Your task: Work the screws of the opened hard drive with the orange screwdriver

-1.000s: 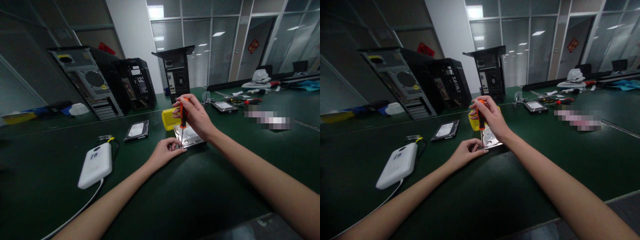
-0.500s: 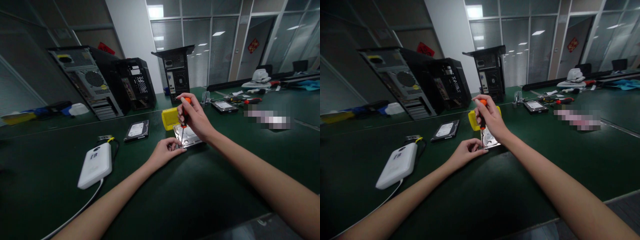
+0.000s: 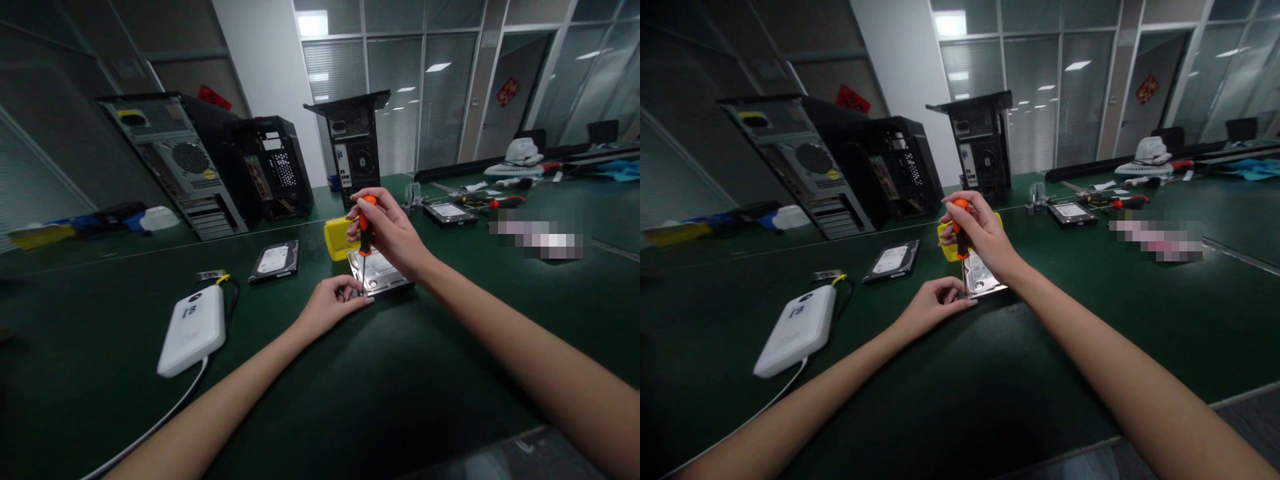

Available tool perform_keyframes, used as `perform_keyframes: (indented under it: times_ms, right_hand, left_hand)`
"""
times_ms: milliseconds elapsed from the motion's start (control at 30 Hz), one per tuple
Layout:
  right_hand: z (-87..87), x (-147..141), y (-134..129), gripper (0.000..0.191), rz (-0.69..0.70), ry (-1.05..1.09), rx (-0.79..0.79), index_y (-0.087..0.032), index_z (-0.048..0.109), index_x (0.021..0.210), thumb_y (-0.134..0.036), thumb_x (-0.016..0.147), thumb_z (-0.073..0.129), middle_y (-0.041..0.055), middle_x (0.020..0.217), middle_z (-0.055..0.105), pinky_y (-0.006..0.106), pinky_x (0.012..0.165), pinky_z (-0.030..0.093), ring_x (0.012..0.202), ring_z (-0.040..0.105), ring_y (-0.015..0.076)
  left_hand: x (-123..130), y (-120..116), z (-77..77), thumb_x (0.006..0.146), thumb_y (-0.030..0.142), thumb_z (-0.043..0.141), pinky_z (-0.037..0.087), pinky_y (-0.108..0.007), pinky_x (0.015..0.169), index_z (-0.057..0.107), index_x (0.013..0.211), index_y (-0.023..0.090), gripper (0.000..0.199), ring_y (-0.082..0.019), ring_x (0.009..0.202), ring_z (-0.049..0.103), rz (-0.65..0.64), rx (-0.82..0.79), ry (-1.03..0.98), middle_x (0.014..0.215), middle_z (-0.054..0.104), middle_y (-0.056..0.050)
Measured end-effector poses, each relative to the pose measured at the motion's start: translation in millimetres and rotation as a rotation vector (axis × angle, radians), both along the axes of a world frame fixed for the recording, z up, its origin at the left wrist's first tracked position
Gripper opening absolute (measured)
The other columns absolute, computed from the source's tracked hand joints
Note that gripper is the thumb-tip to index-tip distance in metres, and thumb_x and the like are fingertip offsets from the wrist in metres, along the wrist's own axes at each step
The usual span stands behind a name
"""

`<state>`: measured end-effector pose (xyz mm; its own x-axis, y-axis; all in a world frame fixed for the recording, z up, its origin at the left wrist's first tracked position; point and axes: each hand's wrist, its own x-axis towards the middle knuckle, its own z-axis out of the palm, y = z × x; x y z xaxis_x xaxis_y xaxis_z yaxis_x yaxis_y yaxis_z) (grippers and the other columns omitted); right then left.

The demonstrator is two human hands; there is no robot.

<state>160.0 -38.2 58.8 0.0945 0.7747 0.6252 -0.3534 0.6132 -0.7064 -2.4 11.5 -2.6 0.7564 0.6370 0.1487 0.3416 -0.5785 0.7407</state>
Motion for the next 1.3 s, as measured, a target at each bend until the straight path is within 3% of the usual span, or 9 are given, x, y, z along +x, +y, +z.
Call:
perform_keyframes:
  times_ms: [200, 400, 567, 733, 1067, 1300]
  right_hand:
    - [0.9, -0.8, -1.5, 0.021, -0.014, -0.017, 0.026, -0.023, 0.048, 0.098, -0.032, 0.084, 0.061, -0.0037, 0.082, 0.059, 0.022, 0.07, 0.052, 0.067, 0.059, 0.0056]
    - [-3.9, 2.1, 3.2, 0.023, -0.074, -0.023, 0.021, -0.025, 0.044, 0.095, -0.031, 0.083, 0.063, -0.0076, 0.067, 0.05, 0.017, 0.051, 0.039, 0.053, 0.047, 0.0038]
    - [-2.1, -1.1, 1.0, 0.022, -0.079, -0.025, 0.04, -0.027, 0.048, 0.105, -0.034, 0.087, 0.058, -0.0068, 0.066, 0.044, 0.018, 0.049, 0.035, 0.052, 0.04, 0.0047]
    - [1.6, -5.1, -3.9, 0.026, -0.014, -0.008, 0.019, -0.024, 0.051, 0.102, -0.046, 0.093, 0.042, -0.0037, 0.069, 0.049, 0.02, 0.053, 0.038, 0.055, 0.044, 0.0054]
    - [-3.1, 4.6, 1.2, 0.019, -0.082, 0.019, 0.028, -0.022, 0.049, 0.091, -0.04, 0.087, 0.056, -0.0047, 0.075, 0.053, 0.019, 0.059, 0.046, 0.06, 0.052, 0.0047]
    - [-5.3, 6.7, 2.6, 0.023, -0.091, -0.035, 0.021, -0.025, 0.046, 0.097, -0.041, 0.085, 0.059, -0.0065, 0.071, 0.051, 0.016, 0.052, 0.041, 0.056, 0.049, 0.0043]
  left_hand:
    - [0.1, -0.4, 1.0, 0.074, 0.052, 0.068, 0.028, -0.023, 0.055, 0.067, 0.091, 0.015, 0.041, -0.012, 0.058, 0.038, 0.0, 0.001, 0.002, 0.061, 0.043, 0.005]
    - [0.3, 0.1, 0.2, 0.074, 0.052, 0.069, 0.029, -0.023, 0.056, 0.067, 0.09, 0.015, 0.041, -0.012, 0.059, 0.038, -0.004, 0.008, -0.002, 0.061, 0.043, 0.005]
    - [0.1, 0.4, 0.3, 0.074, 0.052, 0.069, 0.029, -0.023, 0.055, 0.067, 0.09, 0.015, 0.04, -0.012, 0.058, 0.039, -0.002, 0.01, 0.01, 0.061, 0.044, 0.005]
    - [0.9, -1.1, 1.0, 0.074, 0.05, 0.069, 0.029, -0.023, 0.056, 0.067, 0.09, 0.015, 0.038, -0.012, 0.058, 0.039, -0.004, 0.017, 0.004, 0.061, 0.043, 0.005]
    - [1.0, -0.7, -2.6, 0.074, 0.049, 0.069, 0.028, -0.022, 0.055, 0.067, 0.088, 0.015, 0.038, -0.011, 0.057, 0.037, -0.015, 0.017, -0.015, 0.059, 0.041, 0.005]
    - [0.2, -0.9, -3.1, 0.073, 0.052, 0.068, 0.027, -0.022, 0.054, 0.067, 0.089, 0.015, 0.04, -0.011, 0.057, 0.037, -0.015, 0.019, -0.015, 0.06, 0.041, 0.005]
